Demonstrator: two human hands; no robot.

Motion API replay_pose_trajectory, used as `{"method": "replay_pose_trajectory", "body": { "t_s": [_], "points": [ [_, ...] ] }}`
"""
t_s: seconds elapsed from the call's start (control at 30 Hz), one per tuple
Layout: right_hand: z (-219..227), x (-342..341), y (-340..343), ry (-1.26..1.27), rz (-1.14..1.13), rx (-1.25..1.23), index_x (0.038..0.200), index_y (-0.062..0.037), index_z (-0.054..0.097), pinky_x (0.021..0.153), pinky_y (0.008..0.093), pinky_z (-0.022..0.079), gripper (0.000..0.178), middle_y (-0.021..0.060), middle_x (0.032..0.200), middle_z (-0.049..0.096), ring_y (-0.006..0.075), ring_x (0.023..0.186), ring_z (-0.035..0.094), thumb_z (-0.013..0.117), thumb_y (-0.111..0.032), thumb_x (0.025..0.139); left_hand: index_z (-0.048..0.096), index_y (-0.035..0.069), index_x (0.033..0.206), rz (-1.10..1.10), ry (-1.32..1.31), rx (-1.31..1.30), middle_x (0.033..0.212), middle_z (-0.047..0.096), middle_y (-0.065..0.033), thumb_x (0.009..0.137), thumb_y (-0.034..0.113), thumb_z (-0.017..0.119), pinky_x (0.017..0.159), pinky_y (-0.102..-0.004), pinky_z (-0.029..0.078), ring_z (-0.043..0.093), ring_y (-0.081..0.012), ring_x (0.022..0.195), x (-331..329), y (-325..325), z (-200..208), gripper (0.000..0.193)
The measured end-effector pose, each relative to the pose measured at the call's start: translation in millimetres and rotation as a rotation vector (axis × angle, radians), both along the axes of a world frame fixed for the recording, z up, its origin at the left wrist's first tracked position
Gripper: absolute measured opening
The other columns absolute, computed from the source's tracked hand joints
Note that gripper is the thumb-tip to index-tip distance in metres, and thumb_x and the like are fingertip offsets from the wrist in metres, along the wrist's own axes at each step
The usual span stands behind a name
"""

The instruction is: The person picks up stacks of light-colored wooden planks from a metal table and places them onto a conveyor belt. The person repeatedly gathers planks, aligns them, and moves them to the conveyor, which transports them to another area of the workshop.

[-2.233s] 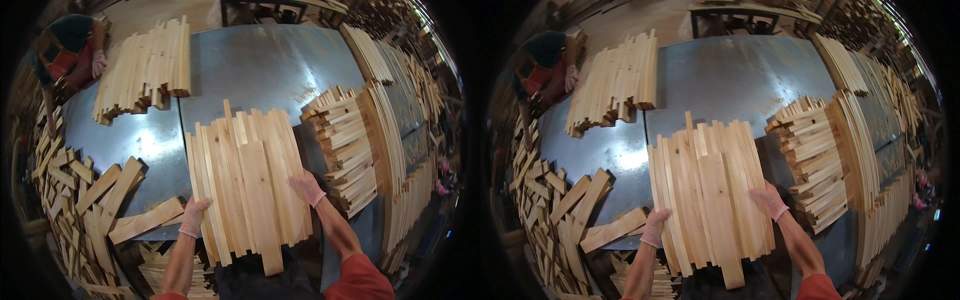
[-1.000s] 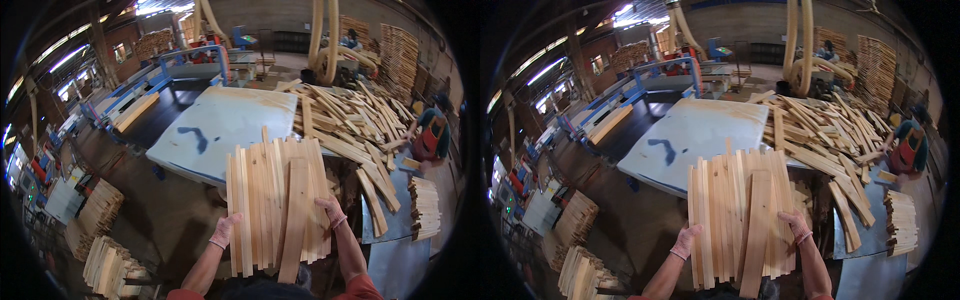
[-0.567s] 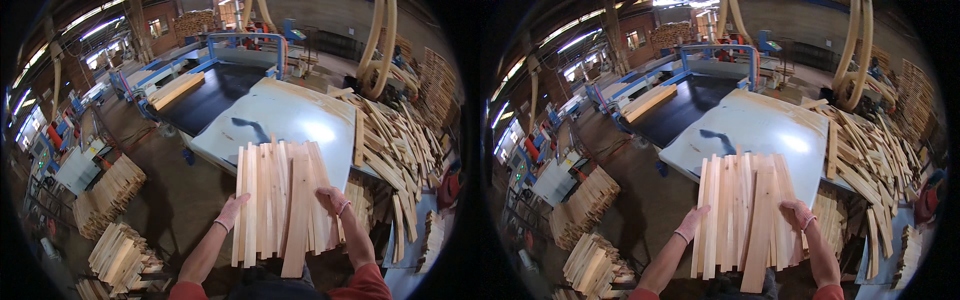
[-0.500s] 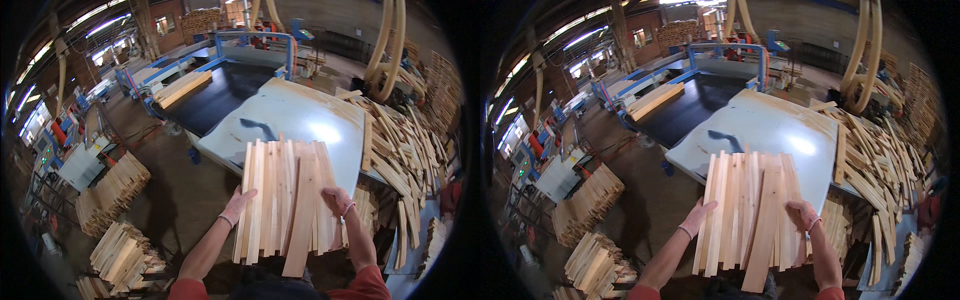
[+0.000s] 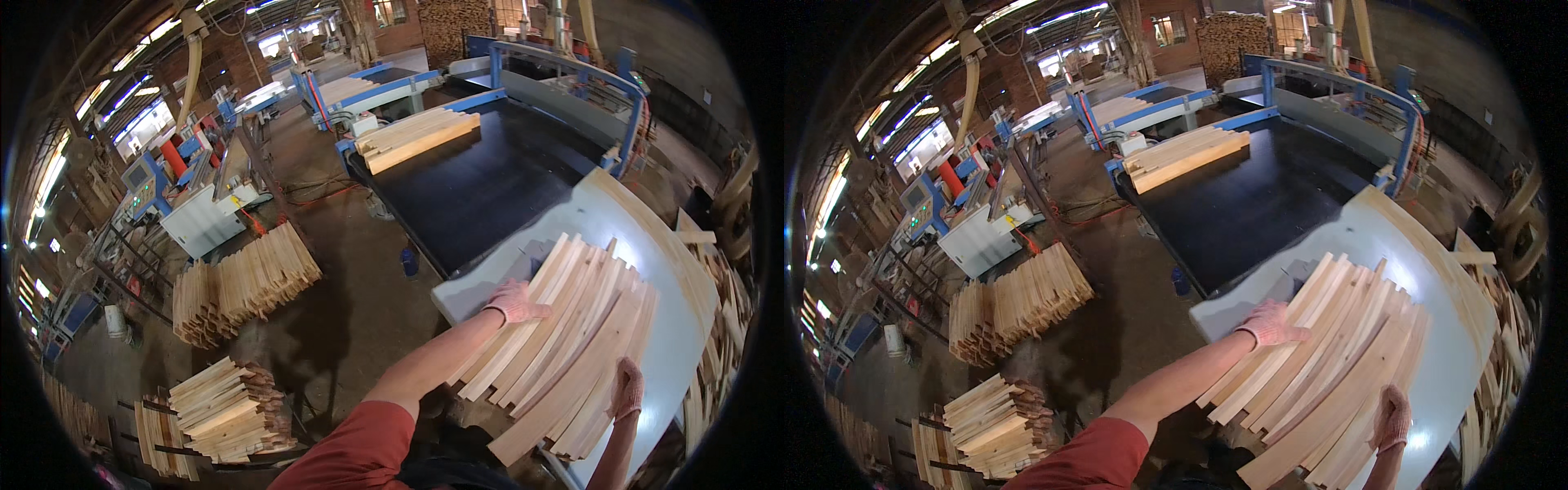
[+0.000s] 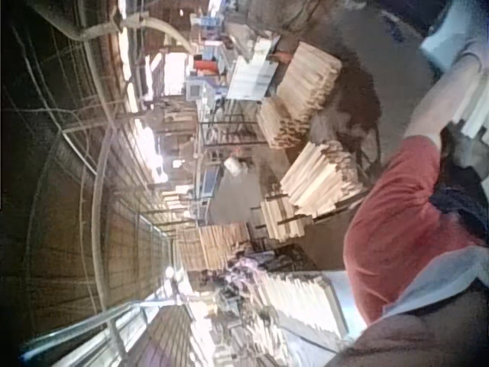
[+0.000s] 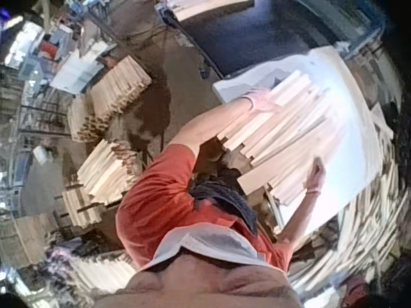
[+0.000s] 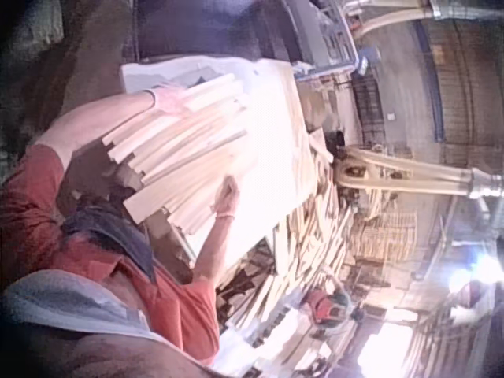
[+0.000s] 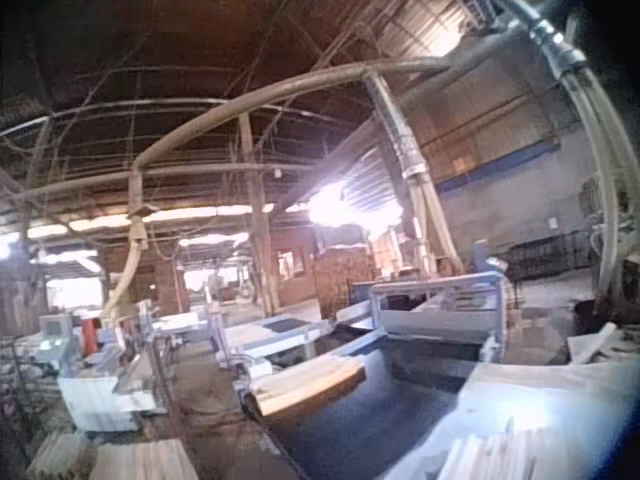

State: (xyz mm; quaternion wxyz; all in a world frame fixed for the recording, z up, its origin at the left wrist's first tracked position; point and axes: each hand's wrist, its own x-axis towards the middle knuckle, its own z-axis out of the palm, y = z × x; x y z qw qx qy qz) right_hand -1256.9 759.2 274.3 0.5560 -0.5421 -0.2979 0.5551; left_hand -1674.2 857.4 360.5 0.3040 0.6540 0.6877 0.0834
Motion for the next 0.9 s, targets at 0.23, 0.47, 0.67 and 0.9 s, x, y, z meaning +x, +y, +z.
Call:
{"method": "replay_pose_trajectory", "body": {
  "t_s": [0.23,0.47,0.67,0.9],
  "points": [
    [-8,-106,133,0.192,-0.127,-0.101,0.108,-0.0087,0.074,0.088,0.0331,0.054,0.02,0.0002,0.1,0.072,0.0165,0.093,0.066,0.08,-0.022,0.095,0.035,0.008,0.167,0.063,0.077,-0.015,0.153,0.057,-0.0244,0.087,0.075,0.073,0.114,-0.0521,0.05,0.059,-0.0401,0.14,-80,136,10,0.111],
    [5,-242,227,0.255,-0.184,-0.042,0.108,-0.0099,0.071,0.089,0.0329,0.053,0.017,-0.002,0.103,0.069,0.0146,0.098,0.064,0.077,-0.021,0.097,0.036,0.006,0.166,0.004,0.353,0.314,0.142,0.054,-0.026,0.099,0.07,0.056,0.104,-0.0533,0.051,0.063,-0.0427,0.124,-166,222,-7,0.096],
    [-24,-379,324,0.347,-0.133,0.026,0.121,-0.0128,0.058,0.079,0.0352,0.058,0.03,0.0036,0.1,0.069,0.0182,0.09,0.068,0.075,-0.008,0.097,0.03,-0.001,0.169,-0.047,0.501,0.444,0.174,0.029,-0.0323,0.102,0.077,0.044,0.128,-0.0641,0.022,0.032,-0.049,0.158,-310,307,-22,0.105],
    [33,-546,395,0.192,-0.203,-0.062,0.118,-0.0098,0.06,0.076,0.0368,0.058,0.028,0.0044,0.1,0.069,0.0189,0.087,0.068,0.076,-0.011,0.095,0.021,0.005,0.174,-0.113,0.559,0.354,0.18,0.019,-0.0271,0.105,0.078,0.035,0.133,-0.0626,0.004,0.015,-0.0461,0.167,-439,418,-30,0.102]
  ]
}}
